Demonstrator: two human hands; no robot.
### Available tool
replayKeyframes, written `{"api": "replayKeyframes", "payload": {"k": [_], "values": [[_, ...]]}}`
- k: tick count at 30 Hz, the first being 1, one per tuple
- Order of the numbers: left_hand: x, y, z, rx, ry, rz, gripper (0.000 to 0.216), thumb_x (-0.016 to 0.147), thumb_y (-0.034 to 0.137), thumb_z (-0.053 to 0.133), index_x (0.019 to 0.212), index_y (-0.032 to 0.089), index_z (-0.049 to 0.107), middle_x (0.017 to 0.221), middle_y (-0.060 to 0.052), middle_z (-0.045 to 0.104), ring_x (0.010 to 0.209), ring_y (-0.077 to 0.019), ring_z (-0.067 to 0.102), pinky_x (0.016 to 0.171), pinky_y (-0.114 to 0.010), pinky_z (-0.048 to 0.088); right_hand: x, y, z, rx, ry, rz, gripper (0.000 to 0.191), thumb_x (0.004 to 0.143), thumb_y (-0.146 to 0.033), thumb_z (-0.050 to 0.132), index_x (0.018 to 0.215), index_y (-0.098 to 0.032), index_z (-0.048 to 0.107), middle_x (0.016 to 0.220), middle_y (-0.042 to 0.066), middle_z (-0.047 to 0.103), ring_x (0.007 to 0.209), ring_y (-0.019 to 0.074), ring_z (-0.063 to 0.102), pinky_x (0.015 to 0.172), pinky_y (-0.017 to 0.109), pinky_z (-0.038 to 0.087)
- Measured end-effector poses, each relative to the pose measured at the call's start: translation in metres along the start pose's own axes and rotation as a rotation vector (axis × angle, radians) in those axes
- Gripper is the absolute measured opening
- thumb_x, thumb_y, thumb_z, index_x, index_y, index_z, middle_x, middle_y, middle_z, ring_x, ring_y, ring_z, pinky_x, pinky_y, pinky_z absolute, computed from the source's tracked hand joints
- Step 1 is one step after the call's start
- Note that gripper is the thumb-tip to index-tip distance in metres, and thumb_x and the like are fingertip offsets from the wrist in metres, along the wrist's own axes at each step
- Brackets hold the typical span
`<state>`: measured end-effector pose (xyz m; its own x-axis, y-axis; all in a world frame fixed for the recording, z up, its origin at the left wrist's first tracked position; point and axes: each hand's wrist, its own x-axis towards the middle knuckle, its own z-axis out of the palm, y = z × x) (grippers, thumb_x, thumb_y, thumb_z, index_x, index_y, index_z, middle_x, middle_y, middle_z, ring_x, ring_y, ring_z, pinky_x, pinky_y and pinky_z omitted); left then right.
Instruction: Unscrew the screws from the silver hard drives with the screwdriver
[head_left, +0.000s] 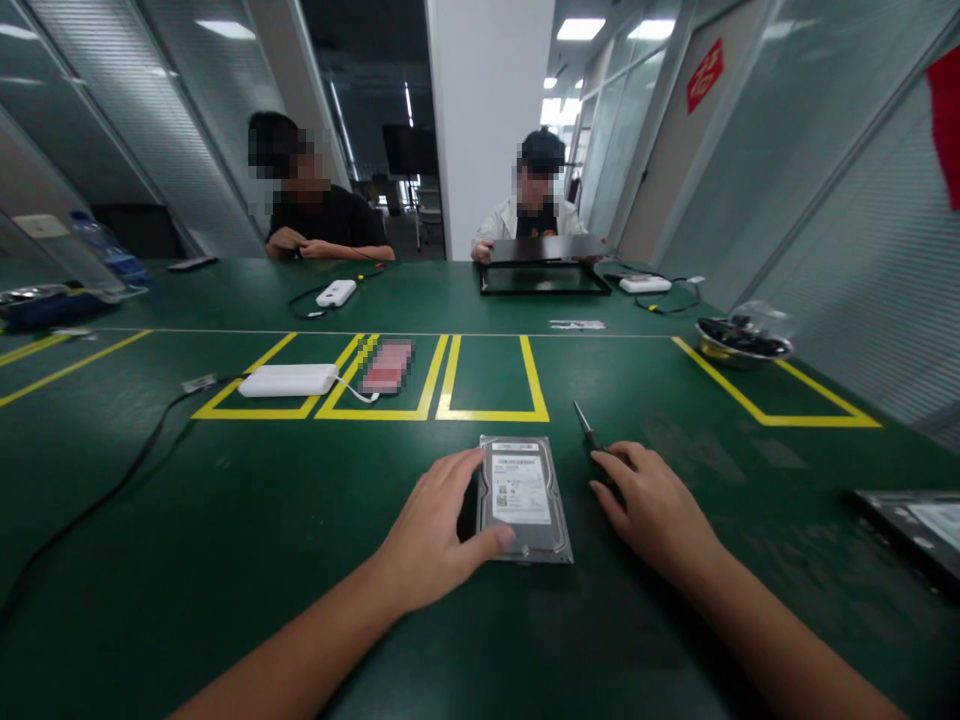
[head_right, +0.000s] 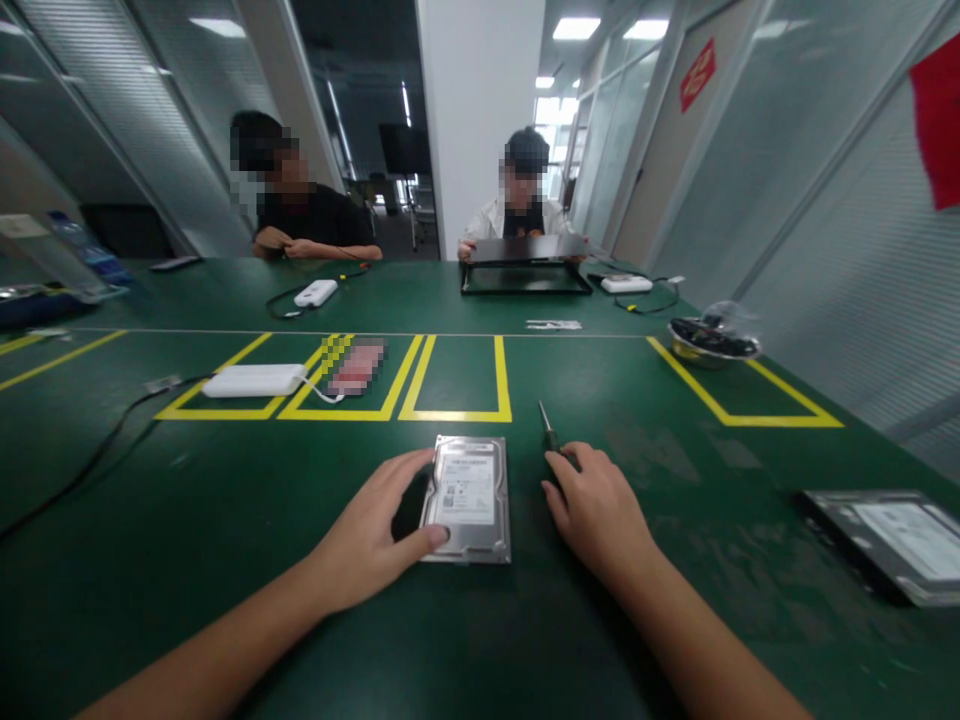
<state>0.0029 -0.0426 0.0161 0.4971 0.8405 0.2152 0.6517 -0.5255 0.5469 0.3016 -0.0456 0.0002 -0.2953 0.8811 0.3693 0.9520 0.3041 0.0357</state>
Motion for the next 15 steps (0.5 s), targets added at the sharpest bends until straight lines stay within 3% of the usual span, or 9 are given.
{"api": "replayKeyframes", "payload": {"k": [4, 9, 12, 15], "values": [[0.002, -0.011, 0.010, 0.029, 0.087, -0.220, 0.072, 0.092, 0.060, 0.050, 0.145, 0.013, 0.039, 0.142, -0.018, 0.051, 0.132, -0.0352, 0.045, 0.108, -0.056, 0.035, 0.001, 0.004, -0.001, -0.024, 0.023, 0.002, 0.035, 0.093, -0.025, 0.053, 0.122, -0.009, 0.065, 0.117, 0.018, 0.055, 0.100, 0.0293, 0.055, 0.086, 0.046, 0.054], [0.006, -0.011, 0.014, -0.016, 0.104, -0.302, 0.068, 0.090, 0.053, 0.055, 0.144, 0.013, 0.044, 0.134, -0.014, 0.059, 0.130, -0.0338, 0.047, 0.106, -0.054, 0.035, 0.005, 0.004, -0.009, -0.003, 0.161, -0.023, 0.039, 0.096, -0.029, 0.047, 0.122, -0.004, 0.063, 0.121, 0.021, 0.053, 0.110, 0.0329, 0.052, 0.094, 0.050, 0.051], [0.006, -0.009, 0.014, -0.092, 0.118, -0.311, 0.063, 0.090, 0.047, 0.057, 0.143, 0.014, 0.045, 0.132, -0.013, 0.063, 0.130, -0.0325, 0.048, 0.108, -0.054, 0.034, 0.006, -0.009, -0.016, 0.176, 0.220, -0.018, 0.039, 0.098, -0.032, 0.048, 0.124, -0.007, 0.060, 0.123, 0.019, 0.053, 0.113, 0.0305, 0.053, 0.096, 0.049, 0.052], [0.005, -0.008, 0.017, -0.209, 0.134, -0.320, 0.058, 0.091, 0.041, 0.055, 0.141, 0.012, 0.046, 0.130, -0.013, 0.065, 0.130, -0.0306, 0.051, 0.109, -0.051, 0.035, 0.006, -0.030, -0.022, 0.481, 0.148, 0.067, 0.041, 0.096, -0.035, 0.051, 0.132, -0.014, 0.053, 0.128, 0.014, 0.051, 0.113, 0.0243, 0.056, 0.093, 0.042, 0.057]]}}
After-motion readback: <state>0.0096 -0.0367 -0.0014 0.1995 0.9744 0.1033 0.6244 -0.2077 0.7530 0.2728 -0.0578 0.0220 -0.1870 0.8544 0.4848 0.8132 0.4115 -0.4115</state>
